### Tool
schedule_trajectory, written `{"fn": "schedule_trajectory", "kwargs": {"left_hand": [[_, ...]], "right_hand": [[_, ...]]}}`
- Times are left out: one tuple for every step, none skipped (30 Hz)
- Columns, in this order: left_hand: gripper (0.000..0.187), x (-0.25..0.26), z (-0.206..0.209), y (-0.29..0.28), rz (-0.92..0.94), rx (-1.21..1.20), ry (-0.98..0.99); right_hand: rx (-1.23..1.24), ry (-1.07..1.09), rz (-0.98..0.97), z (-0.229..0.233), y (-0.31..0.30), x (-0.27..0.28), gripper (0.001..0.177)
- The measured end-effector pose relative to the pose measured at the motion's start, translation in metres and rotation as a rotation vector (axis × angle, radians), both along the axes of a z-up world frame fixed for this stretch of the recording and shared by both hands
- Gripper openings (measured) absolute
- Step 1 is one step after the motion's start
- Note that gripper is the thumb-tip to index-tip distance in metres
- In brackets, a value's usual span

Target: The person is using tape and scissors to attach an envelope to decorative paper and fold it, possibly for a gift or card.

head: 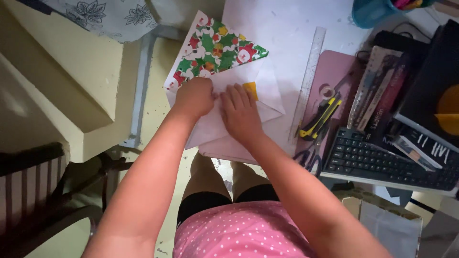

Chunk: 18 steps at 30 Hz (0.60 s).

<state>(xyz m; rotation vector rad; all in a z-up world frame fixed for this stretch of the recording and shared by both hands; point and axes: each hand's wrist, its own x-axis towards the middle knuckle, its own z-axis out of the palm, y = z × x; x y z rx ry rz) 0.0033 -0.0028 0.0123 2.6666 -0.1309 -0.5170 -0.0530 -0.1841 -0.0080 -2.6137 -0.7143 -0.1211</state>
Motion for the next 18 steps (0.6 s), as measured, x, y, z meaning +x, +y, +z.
{"fn": "schedule_trajectory", "kwargs": {"left_hand": [[0.024,0.0,0.0,-0.001,-0.006,0.0,0.001],[0.024,0.003,0.0,-0.002,-0.005,0.005,0.01],[0.024,0.006,-0.001,-0.002,-0.005,0.011,0.02],[0.024,0.004,0.0,-0.003,-0.01,0.01,0.023],[0.023,0.002,0.0,-0.005,-0.018,0.021,0.032],[0.023,0.003,0.001,-0.004,-0.023,0.035,0.035],[0.023,0.003,0.001,-0.003,-0.026,0.037,0.032],[0.023,0.002,0.001,-0.003,-0.021,0.027,0.018],[0.022,0.001,0.0,-0.004,-0.015,0.017,0.005],[0.022,0.001,-0.005,-0.004,-0.019,0.016,0.003],[0.022,0.0,-0.01,-0.004,-0.008,-0.001,-0.025],[0.022,-0.001,-0.015,-0.002,0.006,-0.016,-0.054],[0.022,-0.003,-0.006,-0.003,0.003,-0.015,-0.055],[0.023,-0.005,0.003,-0.005,0.031,-0.026,-0.049],[0.024,-0.008,0.013,-0.007,0.06,-0.036,-0.042],[0.024,-0.014,0.016,-0.013,0.059,-0.035,-0.045],[0.023,-0.02,0.02,-0.019,0.046,0.023,-0.061],[0.022,-0.026,0.024,-0.024,0.033,0.08,-0.076]], "right_hand": [[0.0,0.001,-0.006,0.004,-0.005,-0.007,0.041],[-0.092,-0.017,-0.01,0.007,-0.009,-0.011,0.052],[-0.185,-0.034,-0.014,0.01,-0.013,-0.015,0.063],[-0.185,-0.03,-0.019,0.008,-0.018,-0.02,0.063],[-0.199,0.018,0.025,0.005,-0.023,-0.026,0.066],[-0.211,0.059,0.072,0.002,-0.026,-0.027,0.068],[-0.21,0.057,0.068,0.008,-0.025,-0.026,0.068],[-0.242,0.06,0.073,0.015,-0.025,-0.026,0.07],[-0.274,0.063,0.078,0.022,-0.025,-0.026,0.072],[-0.274,0.062,0.073,0.023,-0.025,-0.024,0.072],[-0.264,0.081,0.08,0.024,-0.025,-0.023,0.073],[-0.252,0.101,0.09,0.025,-0.023,-0.022,0.074],[-0.251,0.099,0.088,0.023,-0.023,-0.022,0.074],[-0.255,0.112,0.081,0.023,-0.024,-0.023,0.075],[-0.259,0.125,0.074,0.022,-0.025,-0.025,0.076],[-0.258,0.122,0.074,0.02,-0.025,-0.025,0.076],[-0.234,0.107,0.066,0.018,-0.025,-0.025,0.077],[-0.211,0.093,0.058,0.016,-0.025,-0.026,0.078]]}}
